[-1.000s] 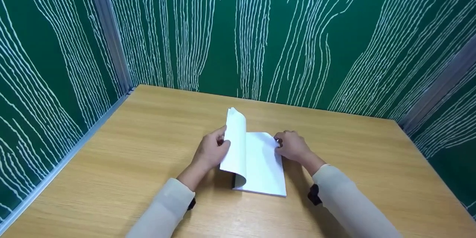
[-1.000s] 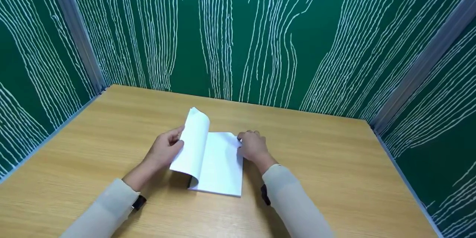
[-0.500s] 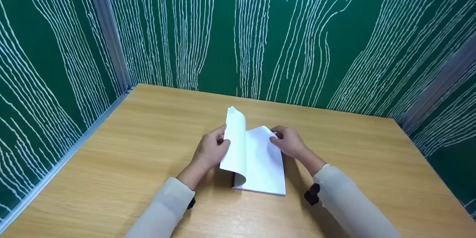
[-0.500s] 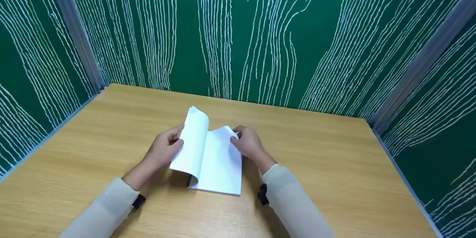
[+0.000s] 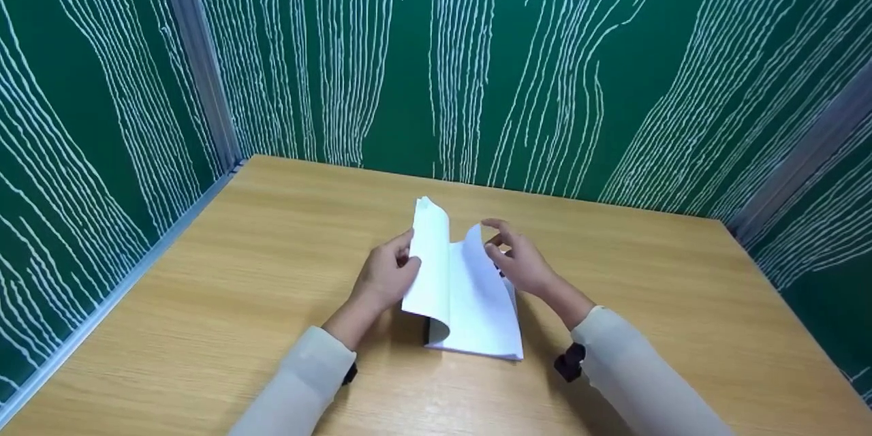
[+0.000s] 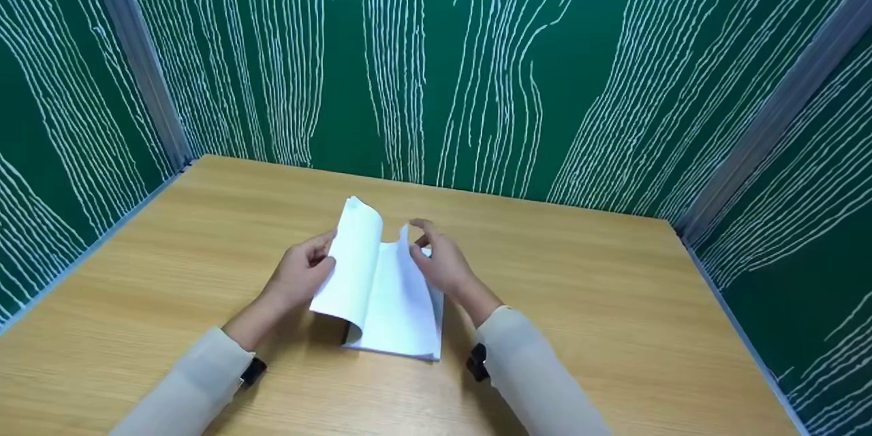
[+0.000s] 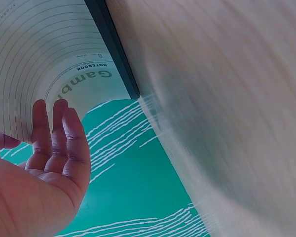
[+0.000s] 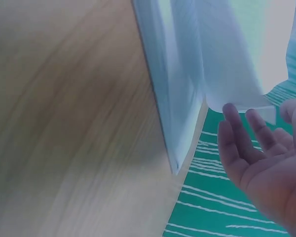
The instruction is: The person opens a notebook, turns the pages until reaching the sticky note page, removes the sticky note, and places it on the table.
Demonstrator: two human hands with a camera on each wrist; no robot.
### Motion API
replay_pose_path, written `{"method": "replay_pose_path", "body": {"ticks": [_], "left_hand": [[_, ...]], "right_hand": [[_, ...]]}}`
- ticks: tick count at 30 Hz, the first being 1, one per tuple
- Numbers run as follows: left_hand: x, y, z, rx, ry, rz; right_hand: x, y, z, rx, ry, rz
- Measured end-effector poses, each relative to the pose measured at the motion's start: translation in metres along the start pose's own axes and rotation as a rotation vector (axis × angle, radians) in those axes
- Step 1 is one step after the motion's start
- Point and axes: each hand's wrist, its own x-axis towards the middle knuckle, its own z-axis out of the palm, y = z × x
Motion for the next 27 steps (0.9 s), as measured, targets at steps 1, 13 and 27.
{"method": "replay_pose_path", "body": {"ticks": [1, 13, 27], "left_hand": [[0.000, 0.000, 0.000, 0.002, 0.000, 0.002], [0.000, 0.000, 0.000, 0.001, -0.016, -0.011], [0.001, 0.000, 0.000, -0.008, -0.015, -0.020]], "right_hand": [[-0.001, -0.001, 0.001, 0.001, -0.013, -0.008], [-0.012, -0.018, 0.018, -0.182, -0.149, -0.144], [-0.020, -0.037, 0.025, -0.214, -0.178, -0.227]]}}
